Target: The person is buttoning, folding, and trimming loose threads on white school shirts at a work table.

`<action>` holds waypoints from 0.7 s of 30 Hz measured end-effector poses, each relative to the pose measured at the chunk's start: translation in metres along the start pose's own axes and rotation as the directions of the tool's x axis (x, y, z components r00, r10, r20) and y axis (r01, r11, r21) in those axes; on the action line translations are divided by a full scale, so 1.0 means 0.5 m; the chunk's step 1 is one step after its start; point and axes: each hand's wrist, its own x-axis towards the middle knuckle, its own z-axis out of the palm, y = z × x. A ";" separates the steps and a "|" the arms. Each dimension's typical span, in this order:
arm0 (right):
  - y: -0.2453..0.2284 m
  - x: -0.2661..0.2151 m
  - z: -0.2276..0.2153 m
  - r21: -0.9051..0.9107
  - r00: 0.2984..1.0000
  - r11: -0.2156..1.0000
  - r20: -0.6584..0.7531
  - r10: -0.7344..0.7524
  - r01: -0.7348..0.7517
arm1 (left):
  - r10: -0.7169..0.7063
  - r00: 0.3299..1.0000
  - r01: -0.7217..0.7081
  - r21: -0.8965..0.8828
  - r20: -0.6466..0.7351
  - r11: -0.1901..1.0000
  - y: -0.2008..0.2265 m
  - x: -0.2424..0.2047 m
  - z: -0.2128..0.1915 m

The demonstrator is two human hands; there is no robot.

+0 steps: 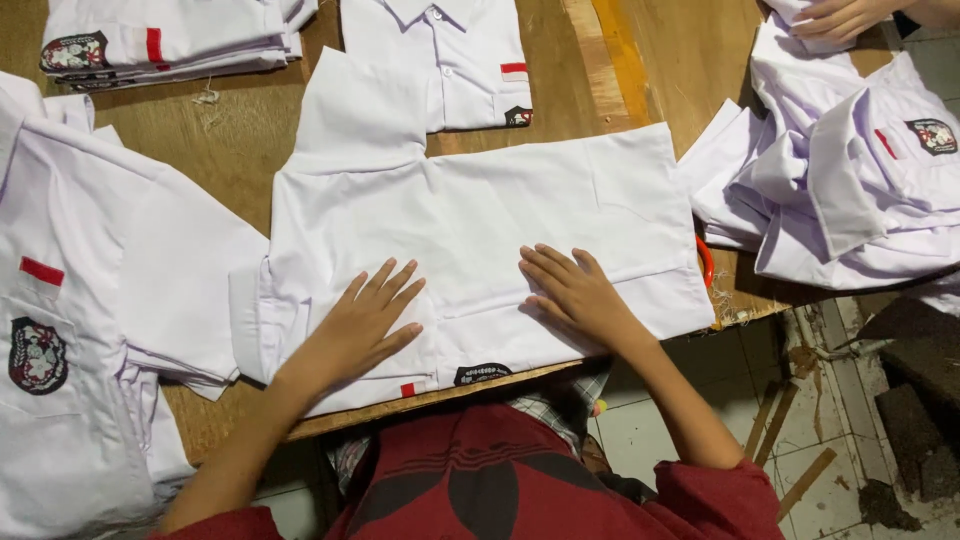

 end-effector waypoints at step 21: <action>0.245 0.238 -0.042 0.082 0.986 0.983 -0.009 0.167 -0.165 | -0.616 0.788 0.476 -0.640 0.006 0.603 -0.312 0.088 -0.195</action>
